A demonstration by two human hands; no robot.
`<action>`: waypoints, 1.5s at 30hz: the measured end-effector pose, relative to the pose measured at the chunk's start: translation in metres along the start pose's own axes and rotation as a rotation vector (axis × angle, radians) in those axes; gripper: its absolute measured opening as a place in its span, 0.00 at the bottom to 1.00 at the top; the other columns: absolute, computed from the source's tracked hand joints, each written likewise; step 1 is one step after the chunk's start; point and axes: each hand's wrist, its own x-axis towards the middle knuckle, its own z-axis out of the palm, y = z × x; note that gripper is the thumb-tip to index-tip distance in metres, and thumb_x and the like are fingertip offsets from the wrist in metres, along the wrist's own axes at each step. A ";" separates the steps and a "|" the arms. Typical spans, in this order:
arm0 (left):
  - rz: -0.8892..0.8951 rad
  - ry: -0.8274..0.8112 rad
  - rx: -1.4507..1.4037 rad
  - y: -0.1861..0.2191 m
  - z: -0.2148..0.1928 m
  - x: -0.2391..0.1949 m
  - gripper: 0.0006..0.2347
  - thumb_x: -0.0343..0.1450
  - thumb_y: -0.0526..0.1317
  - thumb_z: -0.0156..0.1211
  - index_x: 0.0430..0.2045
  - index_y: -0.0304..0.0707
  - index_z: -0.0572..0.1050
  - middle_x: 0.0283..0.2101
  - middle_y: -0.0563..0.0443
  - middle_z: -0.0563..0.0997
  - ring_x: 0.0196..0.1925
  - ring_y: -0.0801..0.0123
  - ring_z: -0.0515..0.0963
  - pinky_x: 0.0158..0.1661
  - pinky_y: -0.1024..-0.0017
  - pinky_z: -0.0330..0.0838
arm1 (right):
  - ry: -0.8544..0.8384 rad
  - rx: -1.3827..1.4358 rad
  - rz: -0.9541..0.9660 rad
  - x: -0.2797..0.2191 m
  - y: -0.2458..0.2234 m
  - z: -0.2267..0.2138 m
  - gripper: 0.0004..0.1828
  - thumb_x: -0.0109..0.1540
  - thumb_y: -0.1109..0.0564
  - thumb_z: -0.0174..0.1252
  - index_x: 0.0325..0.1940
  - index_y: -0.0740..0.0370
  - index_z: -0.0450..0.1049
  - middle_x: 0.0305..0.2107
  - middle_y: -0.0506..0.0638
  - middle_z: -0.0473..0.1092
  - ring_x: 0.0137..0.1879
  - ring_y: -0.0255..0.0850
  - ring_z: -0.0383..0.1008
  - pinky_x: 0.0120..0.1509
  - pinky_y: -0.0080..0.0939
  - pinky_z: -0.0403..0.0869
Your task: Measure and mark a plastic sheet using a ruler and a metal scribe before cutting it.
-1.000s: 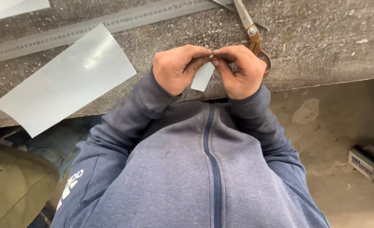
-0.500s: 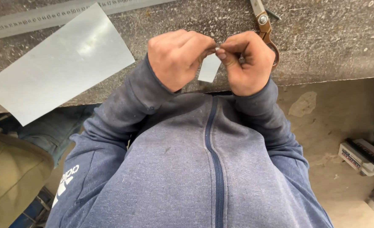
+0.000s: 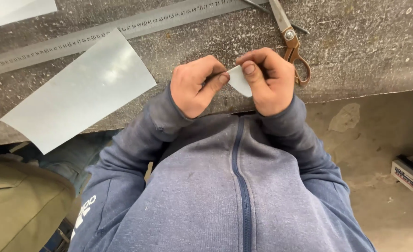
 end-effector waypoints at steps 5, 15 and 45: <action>-0.127 0.040 -0.101 0.004 -0.001 0.002 0.05 0.77 0.34 0.63 0.44 0.34 0.77 0.38 0.47 0.82 0.37 0.64 0.86 0.38 0.70 0.79 | -0.006 -0.267 -0.142 -0.001 -0.006 -0.002 0.07 0.70 0.63 0.65 0.51 0.68 0.76 0.38 0.52 0.77 0.42 0.34 0.78 0.47 0.32 0.75; -0.018 -0.020 0.027 0.000 -0.011 0.007 0.06 0.74 0.31 0.66 0.43 0.36 0.78 0.37 0.47 0.84 0.38 0.66 0.86 0.38 0.72 0.79 | -0.034 -0.547 -0.372 0.002 -0.015 -0.001 0.09 0.63 0.64 0.72 0.46 0.63 0.81 0.36 0.52 0.77 0.41 0.45 0.76 0.45 0.40 0.74; -0.148 0.015 -0.337 0.001 0.003 -0.019 0.25 0.80 0.31 0.53 0.73 0.32 0.53 0.50 0.39 0.76 0.50 0.63 0.78 0.49 0.71 0.77 | 0.237 0.532 -0.153 -0.016 0.018 -0.006 0.18 0.74 0.61 0.61 0.66 0.65 0.65 0.41 0.58 0.79 0.35 0.36 0.78 0.39 0.33 0.76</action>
